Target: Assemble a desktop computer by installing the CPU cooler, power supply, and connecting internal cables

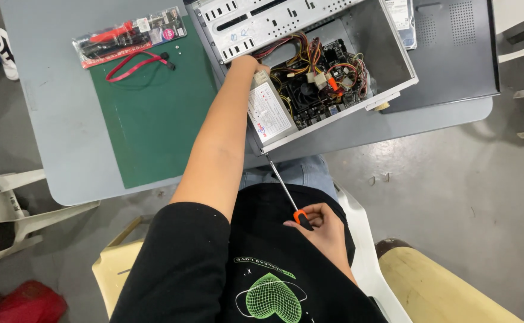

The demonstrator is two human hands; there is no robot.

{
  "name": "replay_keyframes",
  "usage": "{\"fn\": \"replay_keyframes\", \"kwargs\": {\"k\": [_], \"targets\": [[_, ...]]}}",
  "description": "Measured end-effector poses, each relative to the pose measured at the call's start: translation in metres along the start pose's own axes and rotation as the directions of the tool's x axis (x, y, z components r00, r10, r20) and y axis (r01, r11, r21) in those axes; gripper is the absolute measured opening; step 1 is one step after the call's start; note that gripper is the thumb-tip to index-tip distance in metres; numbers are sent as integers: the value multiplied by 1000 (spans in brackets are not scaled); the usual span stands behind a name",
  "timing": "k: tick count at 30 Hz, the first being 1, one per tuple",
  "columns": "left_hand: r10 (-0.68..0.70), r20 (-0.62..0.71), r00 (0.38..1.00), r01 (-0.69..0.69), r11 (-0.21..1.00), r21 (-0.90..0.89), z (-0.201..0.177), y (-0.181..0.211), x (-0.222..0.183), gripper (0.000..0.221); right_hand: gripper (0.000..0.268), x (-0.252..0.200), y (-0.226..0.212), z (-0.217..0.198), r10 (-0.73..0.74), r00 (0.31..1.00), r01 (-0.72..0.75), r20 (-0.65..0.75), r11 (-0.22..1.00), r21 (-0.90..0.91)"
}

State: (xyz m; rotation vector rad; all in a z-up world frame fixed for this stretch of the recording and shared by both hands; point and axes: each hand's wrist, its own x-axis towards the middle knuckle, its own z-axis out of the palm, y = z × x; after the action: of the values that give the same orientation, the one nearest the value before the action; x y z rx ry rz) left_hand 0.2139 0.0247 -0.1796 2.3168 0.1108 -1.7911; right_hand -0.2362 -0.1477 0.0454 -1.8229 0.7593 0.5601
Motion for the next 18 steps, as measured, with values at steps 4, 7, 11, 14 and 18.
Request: {"fn": "replay_keyframes", "kwargs": {"k": [4,7,11,14,18], "targets": [[-12,-25,1000,12,1000,1,-3,0,0,27,23,1,7,2,-117,990,103,-74,981,-162],[30,-9,1000,-29,999,41,-1,0,-3,24,39,10,16,4,-70,998,69,10,930,-361],[28,-35,999,-27,999,17,2,0,-16,19,41,6,0,1,8,999,13,50,919,-395],[25,-12,1000,-25,1000,10,-1,-1,-2,25,50,9,1,-8,-89,994,103,62,953,-285],[15,-14,1000,-15,1000,7,1,0,-12,26,55,6,1,-5,-107,993,96,-44,973,-209]]}}
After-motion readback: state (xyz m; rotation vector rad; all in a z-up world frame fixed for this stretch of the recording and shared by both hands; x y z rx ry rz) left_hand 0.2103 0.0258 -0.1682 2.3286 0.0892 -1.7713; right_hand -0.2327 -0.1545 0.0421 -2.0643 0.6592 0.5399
